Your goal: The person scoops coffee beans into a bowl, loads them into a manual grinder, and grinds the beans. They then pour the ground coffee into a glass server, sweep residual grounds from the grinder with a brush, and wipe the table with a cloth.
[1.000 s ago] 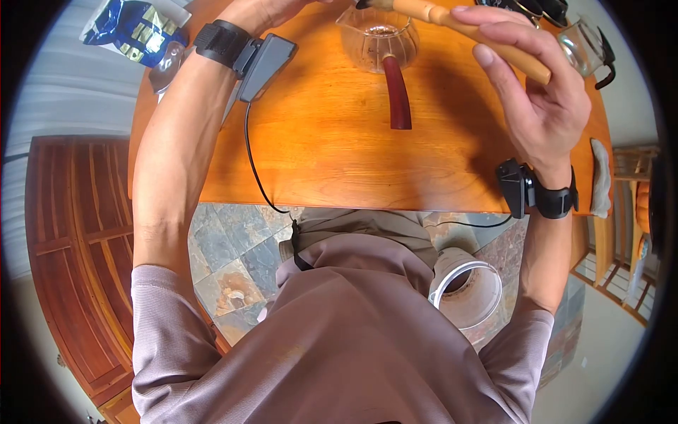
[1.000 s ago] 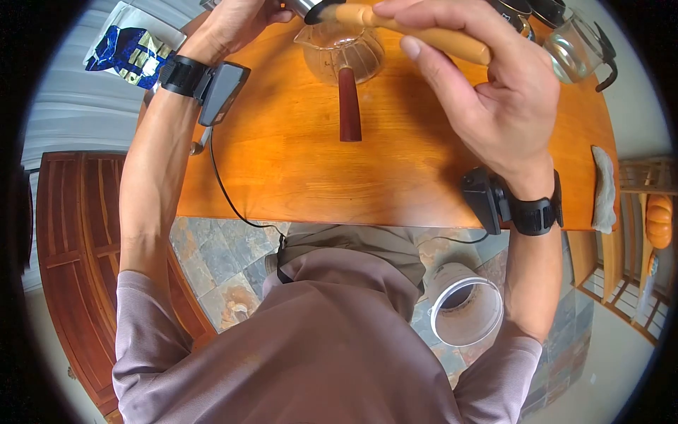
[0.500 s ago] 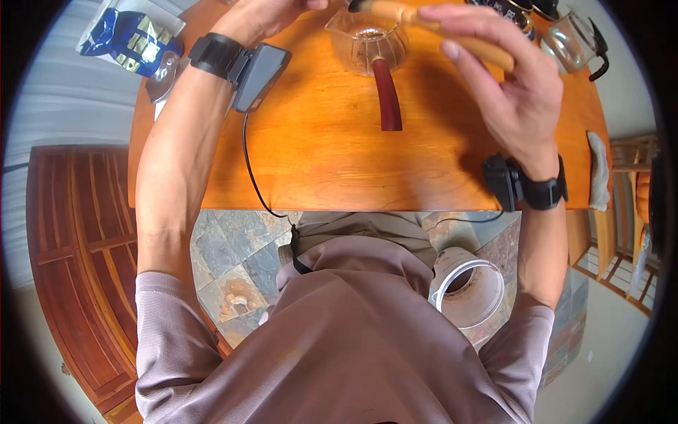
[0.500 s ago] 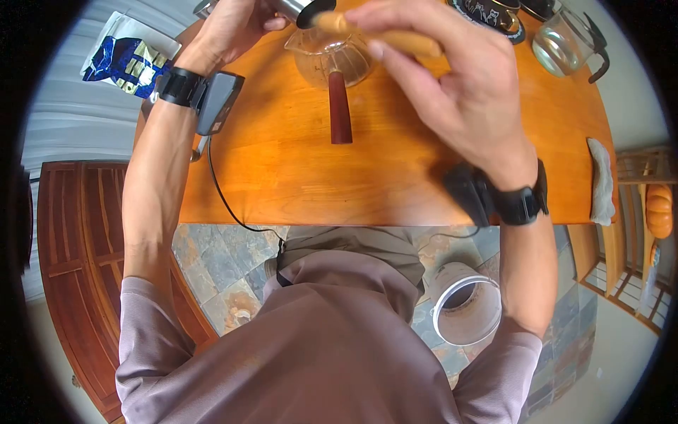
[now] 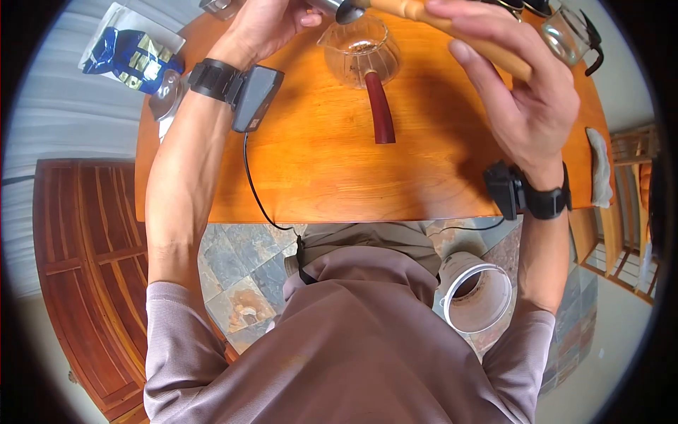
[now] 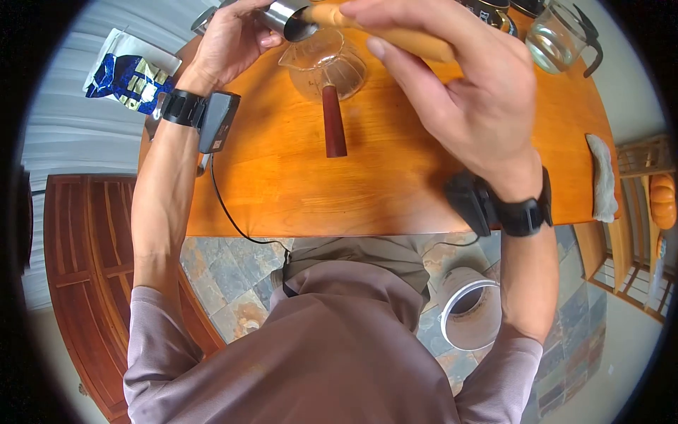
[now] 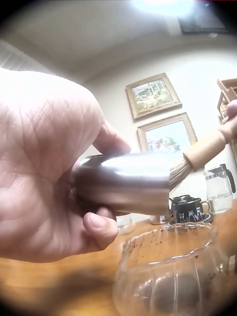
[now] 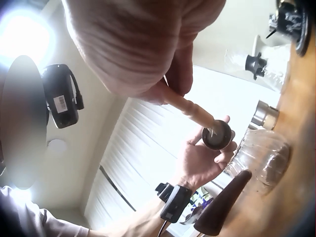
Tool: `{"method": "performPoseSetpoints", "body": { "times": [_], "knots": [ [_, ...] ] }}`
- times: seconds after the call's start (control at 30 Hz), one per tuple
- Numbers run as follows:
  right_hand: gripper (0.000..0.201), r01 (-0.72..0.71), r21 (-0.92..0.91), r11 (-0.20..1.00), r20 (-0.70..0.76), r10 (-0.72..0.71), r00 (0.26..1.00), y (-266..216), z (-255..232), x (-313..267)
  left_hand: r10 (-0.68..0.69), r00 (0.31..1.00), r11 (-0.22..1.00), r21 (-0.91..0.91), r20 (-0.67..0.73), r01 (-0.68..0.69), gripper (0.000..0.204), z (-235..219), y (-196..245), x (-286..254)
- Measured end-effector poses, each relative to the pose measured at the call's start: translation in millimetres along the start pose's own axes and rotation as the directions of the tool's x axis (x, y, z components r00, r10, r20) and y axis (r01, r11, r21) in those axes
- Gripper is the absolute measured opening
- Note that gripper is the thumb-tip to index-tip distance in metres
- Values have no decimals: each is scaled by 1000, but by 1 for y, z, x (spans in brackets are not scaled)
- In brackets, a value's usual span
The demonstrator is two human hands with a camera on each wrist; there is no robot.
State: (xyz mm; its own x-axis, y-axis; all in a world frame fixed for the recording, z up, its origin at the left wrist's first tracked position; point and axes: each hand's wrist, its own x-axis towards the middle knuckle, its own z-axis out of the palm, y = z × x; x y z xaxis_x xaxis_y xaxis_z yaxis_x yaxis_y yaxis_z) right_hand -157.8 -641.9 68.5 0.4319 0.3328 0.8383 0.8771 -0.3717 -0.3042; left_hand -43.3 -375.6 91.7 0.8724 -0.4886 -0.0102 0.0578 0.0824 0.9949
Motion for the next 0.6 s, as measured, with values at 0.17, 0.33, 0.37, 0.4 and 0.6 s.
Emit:
{"method": "performPoseSetpoints", "body": {
  "times": [0.17,0.33,0.37,0.4,0.6],
  "knots": [
    [22,-38,60,997,15,37,999,7,16,-9,10,1000,1000,-8,11,-10,37,1,1,1],
    [22,-120,224,967,-82,142,987,2,10,-13,12,1000,1000,-1,20,-12,37,-3,0,-1],
    [22,-124,224,967,-82,146,986,0,11,-10,16,1000,1000,-12,24,-15,37,-1,0,-1],
    [20,-105,131,986,-135,123,983,-2,13,-4,12,1000,1000,-12,28,-12,37,1,0,-2],
    [23,-137,186,973,25,134,991,3,10,-14,31,999,999,28,27,-32,37,5,3,-4]
  ]
}}
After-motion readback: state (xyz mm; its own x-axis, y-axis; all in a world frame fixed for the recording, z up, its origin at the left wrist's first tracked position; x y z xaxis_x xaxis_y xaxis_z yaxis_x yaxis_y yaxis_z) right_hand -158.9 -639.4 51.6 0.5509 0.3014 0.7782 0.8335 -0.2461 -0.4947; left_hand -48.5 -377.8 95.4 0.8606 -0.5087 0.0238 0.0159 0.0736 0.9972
